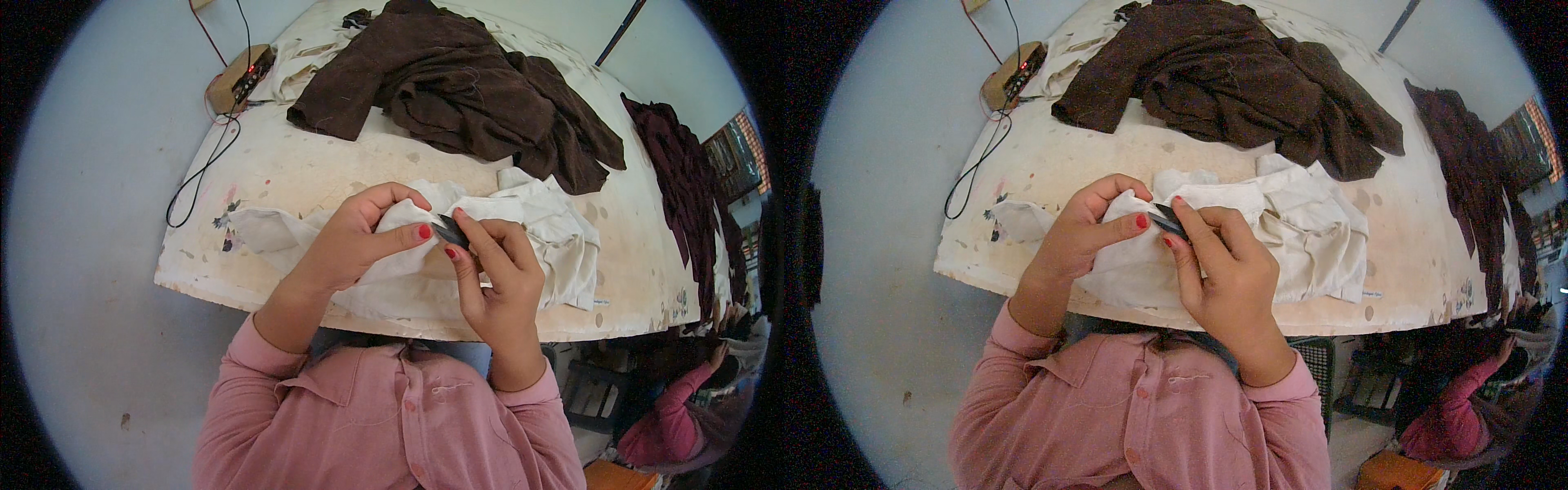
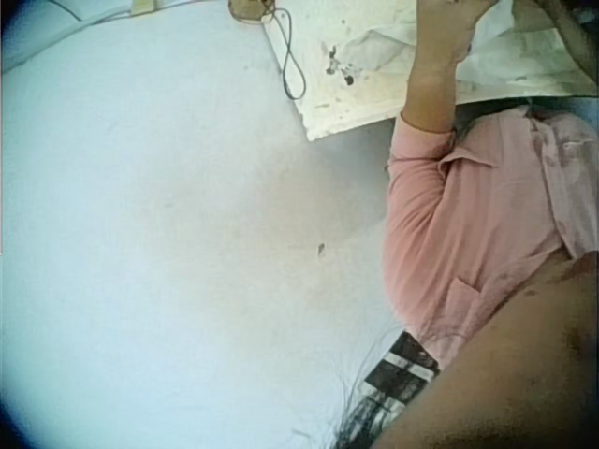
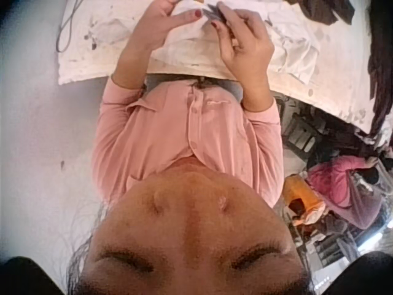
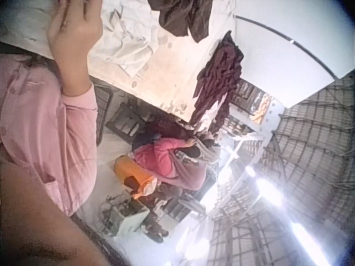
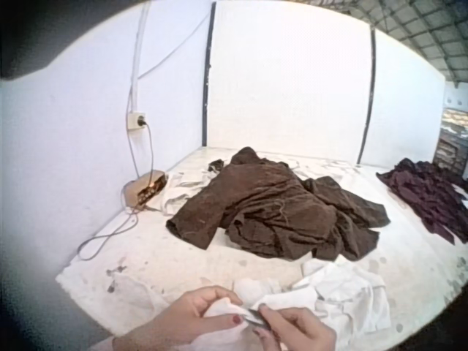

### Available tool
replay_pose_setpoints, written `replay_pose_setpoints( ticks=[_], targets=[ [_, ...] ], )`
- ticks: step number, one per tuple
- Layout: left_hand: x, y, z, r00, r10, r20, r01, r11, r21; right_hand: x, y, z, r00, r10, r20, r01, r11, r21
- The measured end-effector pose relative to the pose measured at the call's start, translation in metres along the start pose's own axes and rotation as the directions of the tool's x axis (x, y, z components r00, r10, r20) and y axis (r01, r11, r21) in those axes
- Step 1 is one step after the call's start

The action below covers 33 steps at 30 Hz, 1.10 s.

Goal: The person uses small scissors to snip loose threads from a white garment laid on a worktable. They repeatedly lift and reposition the fabric to access different areas, cutting threads near seams and edges throughout the clip.

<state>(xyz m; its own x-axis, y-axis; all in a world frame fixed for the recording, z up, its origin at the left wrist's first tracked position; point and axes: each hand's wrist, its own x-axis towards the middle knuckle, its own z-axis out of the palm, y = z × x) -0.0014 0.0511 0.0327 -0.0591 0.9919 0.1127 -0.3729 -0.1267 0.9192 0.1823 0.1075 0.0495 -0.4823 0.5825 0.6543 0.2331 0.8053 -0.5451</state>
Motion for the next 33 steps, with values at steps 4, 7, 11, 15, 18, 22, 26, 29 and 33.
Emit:
replay_pose_setpoints(
  ticks=[4, 7, 11, 15, 18, 22, 26, 29, 33],
  targets=[
    [0.000, 0.002, -0.001, 0.999, -0.041, -0.008, 0.041, 0.999, 0.027, 0.003, 0.004, -0.002, 0.998, -0.052, 0.037, 0.054, 0.997, -0.063],
    [-0.002, -0.001, -0.001, 0.998, 0.044, -0.048, -0.035, 0.985, 0.169, 0.003, 0.006, -0.005, 0.999, 0.016, 0.032, -0.018, 0.998, 0.064],
    [-0.002, -0.016, 0.002, 0.903, 0.426, -0.052, -0.319, 0.746, 0.584, 0.000, 0.003, -0.003, 0.996, 0.089, -0.004, -0.088, 0.993, 0.077],
    [-0.003, -0.017, 0.007, 0.828, 0.561, -0.005, -0.382, 0.569, 0.728, -0.002, 0.005, -0.001, 0.997, 0.078, -0.012, -0.077, 0.991, 0.107],
    [-0.005, -0.020, 0.011, 0.814, 0.580, -0.034, -0.398, 0.599, 0.695, -0.003, 0.004, 0.000, 0.998, 0.065, -0.012, -0.064, 0.995, 0.080],
    [-0.006, -0.025, 0.014, 0.841, 0.530, -0.108, -0.363, 0.702, 0.613, -0.003, 0.005, 0.001, 0.999, 0.048, -0.021, -0.047, 0.998, 0.053],
    [-0.008, -0.022, 0.015, 0.873, 0.467, -0.140, -0.309, 0.753, 0.581, -0.002, 0.011, -0.001, 0.999, -0.020, -0.034, 0.020, 1.000, -0.006],
    [-0.008, -0.021, 0.011, 0.885, 0.455, -0.095, -0.327, 0.754, 0.569, 0.007, 0.011, -0.007, 0.995, 0.011, -0.097, -0.007, 0.999, 0.042],
    [-0.008, -0.009, 0.008, 0.904, 0.426, -0.032, -0.367, 0.812, 0.453, 0.018, 0.022, -0.019, 0.993, 0.084, 0.078, -0.089, 0.994, 0.070]
  ],
)
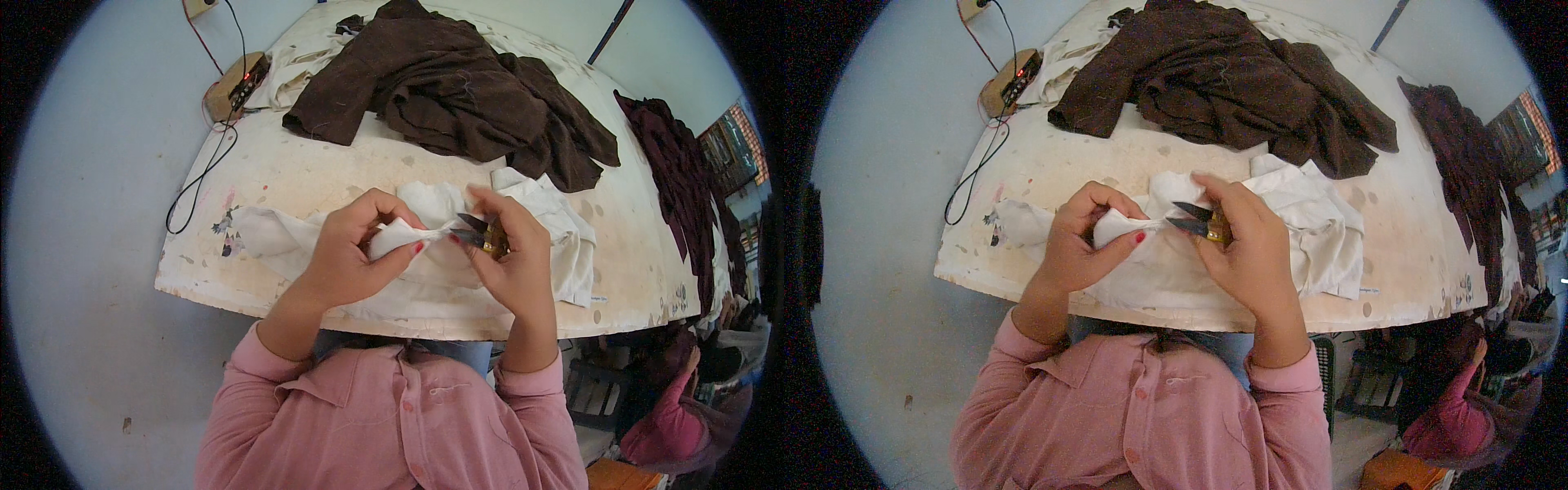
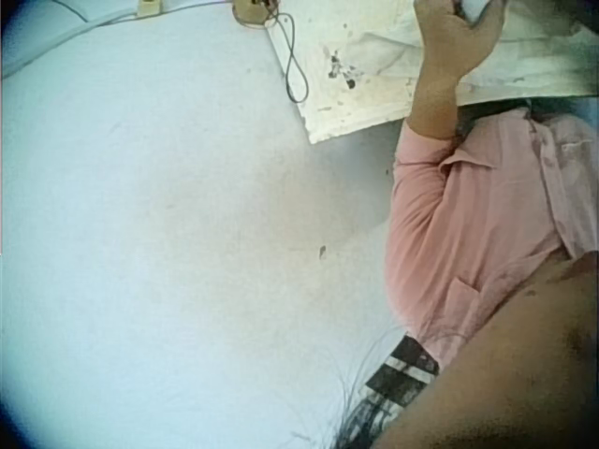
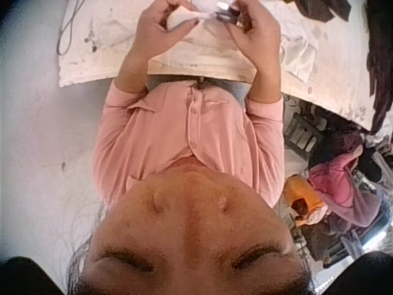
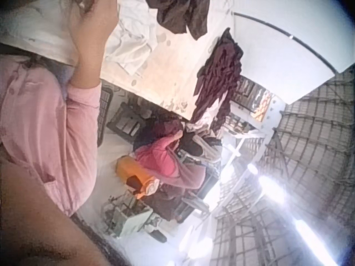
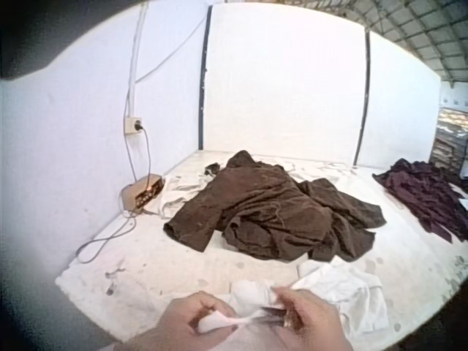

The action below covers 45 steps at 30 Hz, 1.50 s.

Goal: The person uses small scissors to snip loose threads from a white garment laid on a worktable. They repeatedly lift and reposition the fabric to access different areas, cutting threads near seams and edges throughout the clip.

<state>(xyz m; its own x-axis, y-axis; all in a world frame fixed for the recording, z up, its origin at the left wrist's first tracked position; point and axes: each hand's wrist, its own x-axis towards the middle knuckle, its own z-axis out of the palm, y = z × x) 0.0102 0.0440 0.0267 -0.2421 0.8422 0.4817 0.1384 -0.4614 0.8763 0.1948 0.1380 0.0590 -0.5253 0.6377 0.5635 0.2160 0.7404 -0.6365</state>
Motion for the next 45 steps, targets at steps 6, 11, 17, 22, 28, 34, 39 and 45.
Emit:
replay_pose_setpoints(
  ticks=[6, 11, 17, 22, 28, 34, 39, 45],
  targets=[
    [0.005, 0.011, -0.021, 0.907, 0.416, 0.066, -0.325, 0.593, 0.736, -0.013, 0.014, 0.000, 0.981, -0.117, -0.152, 0.106, 0.991, -0.079],
    [-0.031, 0.013, 0.023, 0.871, 0.244, 0.428, -0.395, 0.864, 0.312, -0.002, 0.041, 0.013, 0.873, -0.202, -0.443, 0.206, 0.978, -0.039],
    [-0.029, -0.030, 0.033, 0.710, -0.312, 0.632, 0.671, 0.570, -0.473, -0.012, 0.041, 0.012, 0.821, -0.265, -0.505, 0.278, 0.959, -0.052],
    [-0.023, -0.037, 0.027, 0.852, -0.457, 0.254, 0.408, 0.276, -0.871, -0.032, 0.042, -0.001, 0.810, -0.431, -0.398, 0.364, 0.901, -0.235],
    [-0.028, -0.037, 0.020, 0.841, -0.529, 0.117, 0.425, 0.510, -0.748, -0.054, 0.041, -0.026, 0.944, -0.004, 0.329, -0.022, 0.997, 0.076],
    [-0.031, -0.033, 0.014, 0.824, -0.546, 0.148, 0.420, 0.415, -0.807, -0.051, 0.029, -0.032, 0.960, 0.113, 0.254, -0.146, 0.983, 0.113],
    [-0.029, -0.017, 0.020, 0.805, -0.593, 0.005, 0.443, 0.595, -0.671, -0.041, 0.016, -0.017, 0.995, -0.035, 0.092, 0.032, 0.999, 0.031],
    [-0.036, -0.019, 0.014, 0.832, -0.554, -0.038, 0.440, 0.699, -0.564, -0.027, 0.018, -0.013, 0.942, -0.328, 0.077, 0.337, 0.925, -0.175]
  ],
)
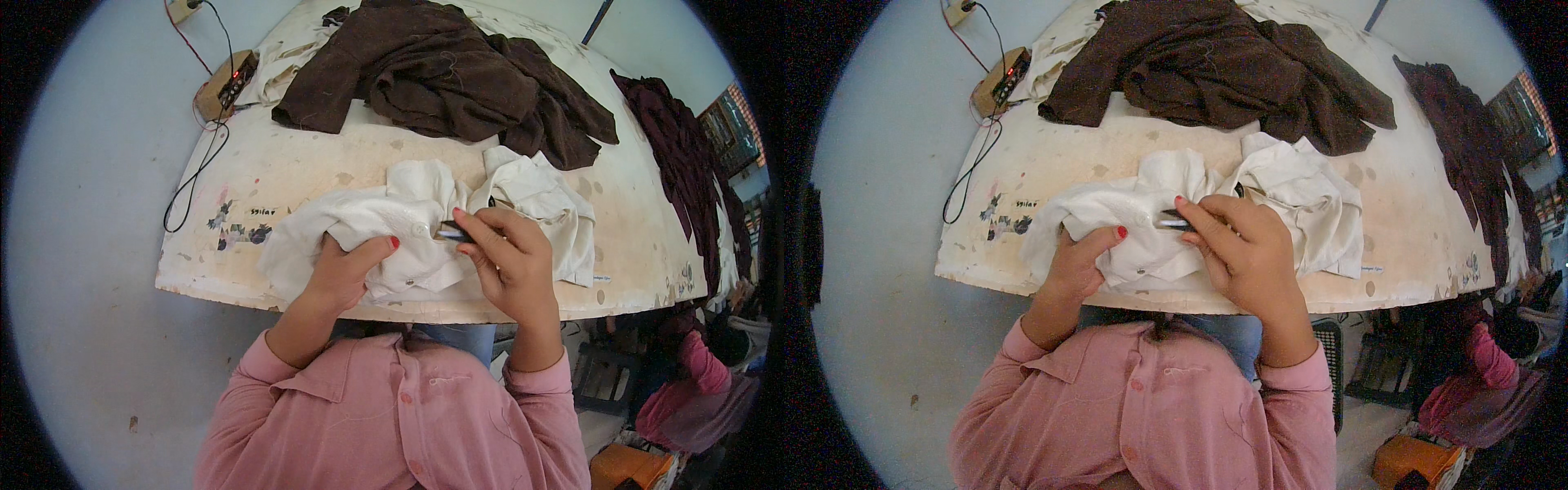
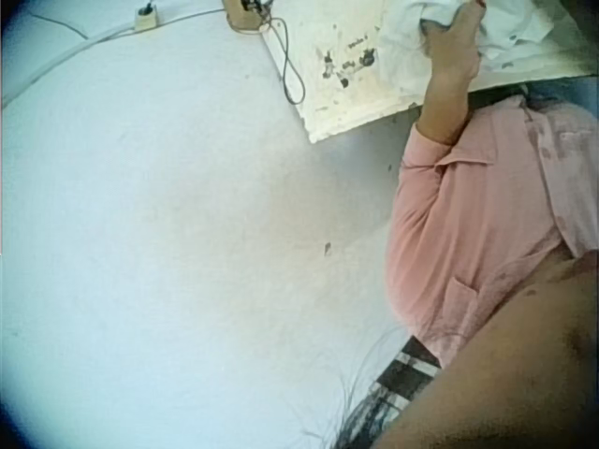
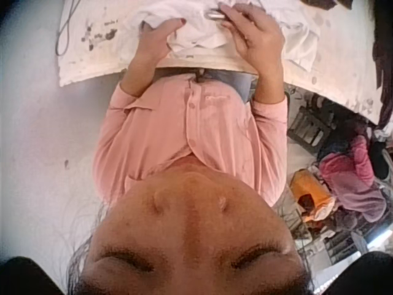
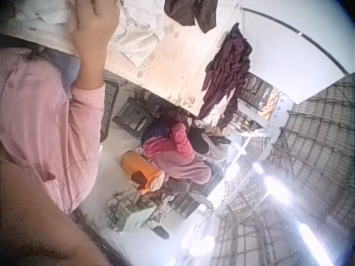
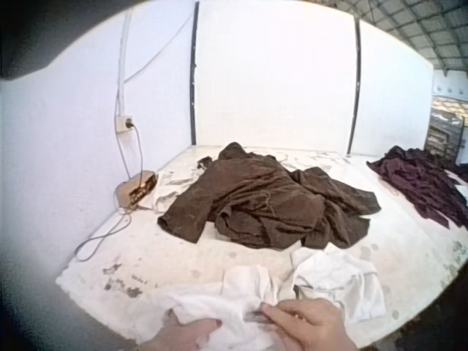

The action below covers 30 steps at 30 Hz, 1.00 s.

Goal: The person uses small scissors to snip loose threads from a white garment laid on a worktable. They repeatedly lift and reposition the fabric to access different areas, cutting threads near seams and edges throughout the clip.

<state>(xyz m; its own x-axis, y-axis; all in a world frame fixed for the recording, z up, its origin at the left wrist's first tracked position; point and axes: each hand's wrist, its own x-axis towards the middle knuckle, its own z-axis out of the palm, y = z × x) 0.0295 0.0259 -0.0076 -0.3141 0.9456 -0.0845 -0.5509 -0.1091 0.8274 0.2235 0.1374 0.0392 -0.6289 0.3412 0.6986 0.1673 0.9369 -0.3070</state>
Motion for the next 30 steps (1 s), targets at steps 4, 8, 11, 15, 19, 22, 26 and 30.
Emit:
replay_pose_setpoints(
  ticks=[4, 8, 11, 15, 19, 22, 26, 30],
  targets=[
    [-0.002, 0.002, 0.001, 1.000, 0.030, 0.005, -0.030, 0.997, 0.067, 0.003, -0.006, -0.002, 0.995, -0.078, 0.060, 0.083, 0.993, -0.085],
    [-0.003, 0.004, 0.001, 0.998, 0.053, 0.016, -0.055, 0.989, 0.138, 0.004, -0.008, -0.006, 0.993, -0.089, 0.082, 0.097, 0.990, -0.100],
    [-0.004, 0.004, 0.004, 0.997, 0.077, 0.010, -0.077, 0.984, 0.162, 0.004, -0.009, -0.008, 0.990, -0.095, 0.100, 0.106, 0.988, -0.110],
    [-0.003, 0.005, 0.002, 0.997, 0.075, 0.016, -0.077, 0.977, 0.200, 0.003, -0.011, -0.009, 0.984, -0.121, 0.133, 0.137, 0.984, -0.118],
    [-0.006, 0.009, 0.004, 0.998, 0.067, 0.016, -0.069, 0.951, 0.302, 0.005, -0.012, -0.009, 0.986, -0.099, 0.133, 0.117, 0.985, -0.131],
    [-0.007, 0.009, 0.005, 0.997, 0.080, 0.014, -0.078, 0.897, 0.435, 0.008, -0.016, -0.007, 0.990, -0.085, 0.111, 0.095, 0.992, -0.087],
    [-0.008, 0.011, 0.008, 0.991, 0.130, 0.030, -0.127, 0.855, 0.503, 0.010, -0.016, -0.008, 0.989, -0.092, 0.114, 0.103, 0.990, -0.097],
    [-0.007, 0.009, 0.004, 0.991, 0.128, 0.048, -0.135, 0.875, 0.465, 0.013, -0.015, -0.009, 0.986, -0.104, 0.132, 0.117, 0.988, -0.103]
  ],
)
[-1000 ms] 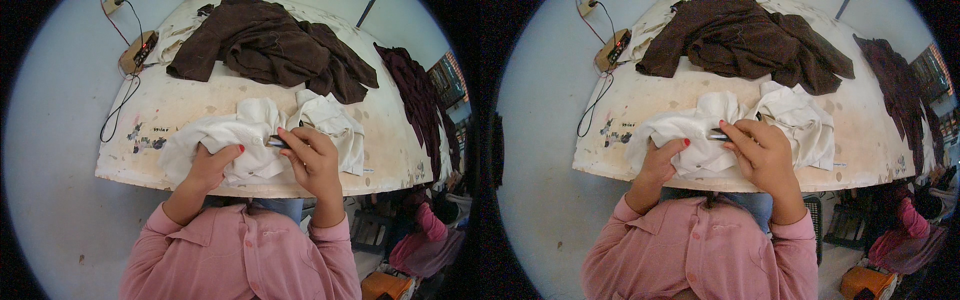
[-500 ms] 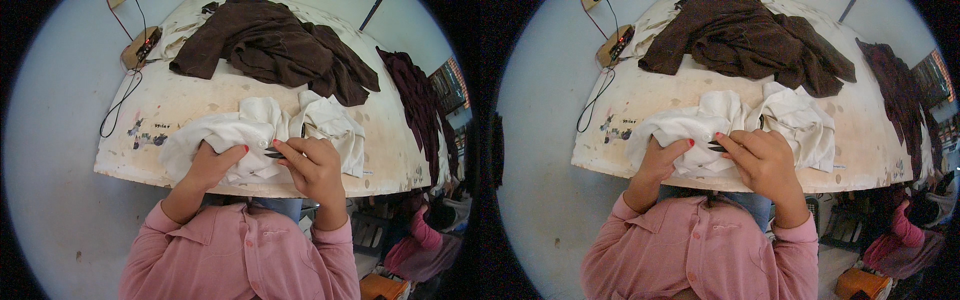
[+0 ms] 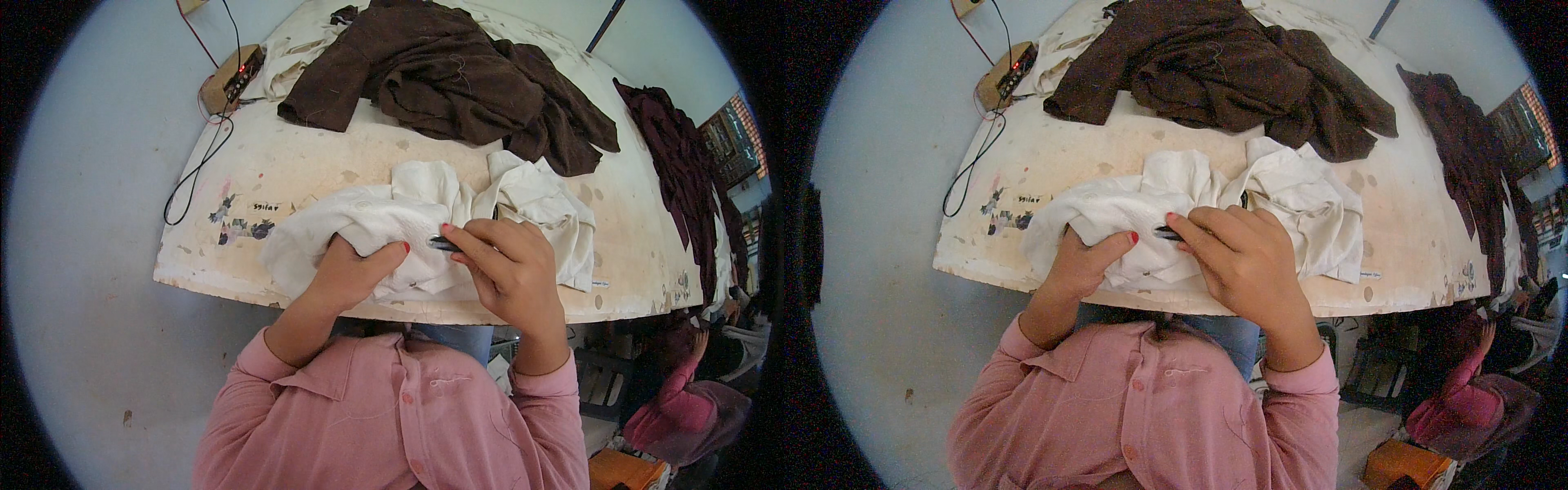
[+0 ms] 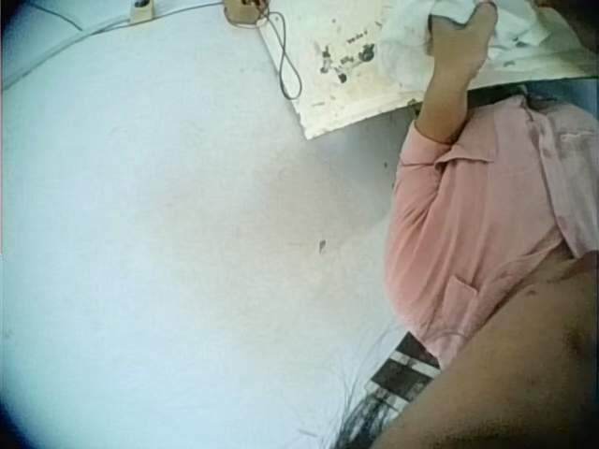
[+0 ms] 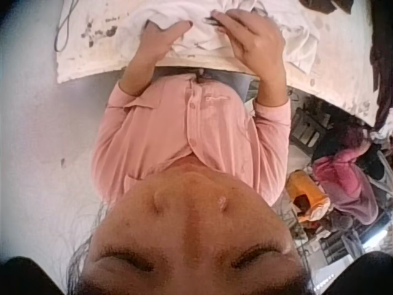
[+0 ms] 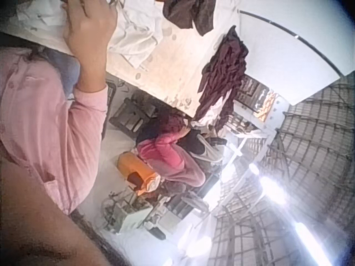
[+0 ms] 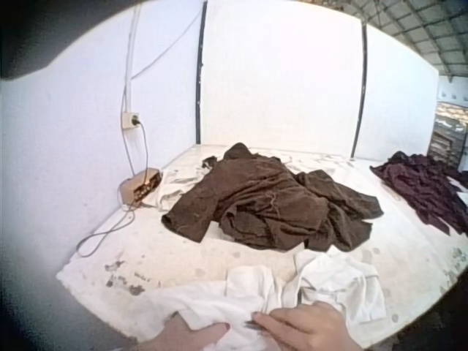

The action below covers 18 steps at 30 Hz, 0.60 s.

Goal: The person uses small scissors to snip loose threads from a white garment laid on a worktable. They repeatedly lift and reposition the fabric to access different areas, cutting threads near seams and edges throughout the clip.

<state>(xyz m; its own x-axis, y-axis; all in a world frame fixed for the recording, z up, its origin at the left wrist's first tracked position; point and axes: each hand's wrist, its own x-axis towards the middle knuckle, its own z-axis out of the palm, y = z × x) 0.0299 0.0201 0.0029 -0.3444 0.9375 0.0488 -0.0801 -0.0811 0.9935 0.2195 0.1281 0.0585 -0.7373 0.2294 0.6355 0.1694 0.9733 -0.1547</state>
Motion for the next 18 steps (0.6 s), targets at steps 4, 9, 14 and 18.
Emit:
replay_pose_setpoints(
  ticks=[4, 9, 14, 18],
  targets=[
    [0.000, 0.001, -0.001, 0.999, -0.042, 0.026, 0.045, 0.993, -0.113, 0.001, 0.003, 0.005, 0.999, 0.037, -0.038, -0.033, 0.994, 0.103],
    [-0.001, 0.006, 0.001, 0.997, -0.073, 0.006, 0.073, 0.996, -0.045, -0.003, 0.004, 0.015, 0.966, 0.258, -0.014, -0.240, 0.917, 0.318],
    [0.003, -0.002, 0.003, 0.999, -0.017, -0.043, 0.009, 0.984, -0.176, -0.032, 0.007, 0.048, 0.846, 0.471, 0.250, -0.505, 0.557, 0.659],
    [0.007, 0.002, -0.001, 0.985, -0.113, -0.130, 0.000, 0.753, -0.658, -0.045, 0.023, 0.044, 0.824, 0.544, 0.159, -0.534, 0.653, 0.537]
  ],
)
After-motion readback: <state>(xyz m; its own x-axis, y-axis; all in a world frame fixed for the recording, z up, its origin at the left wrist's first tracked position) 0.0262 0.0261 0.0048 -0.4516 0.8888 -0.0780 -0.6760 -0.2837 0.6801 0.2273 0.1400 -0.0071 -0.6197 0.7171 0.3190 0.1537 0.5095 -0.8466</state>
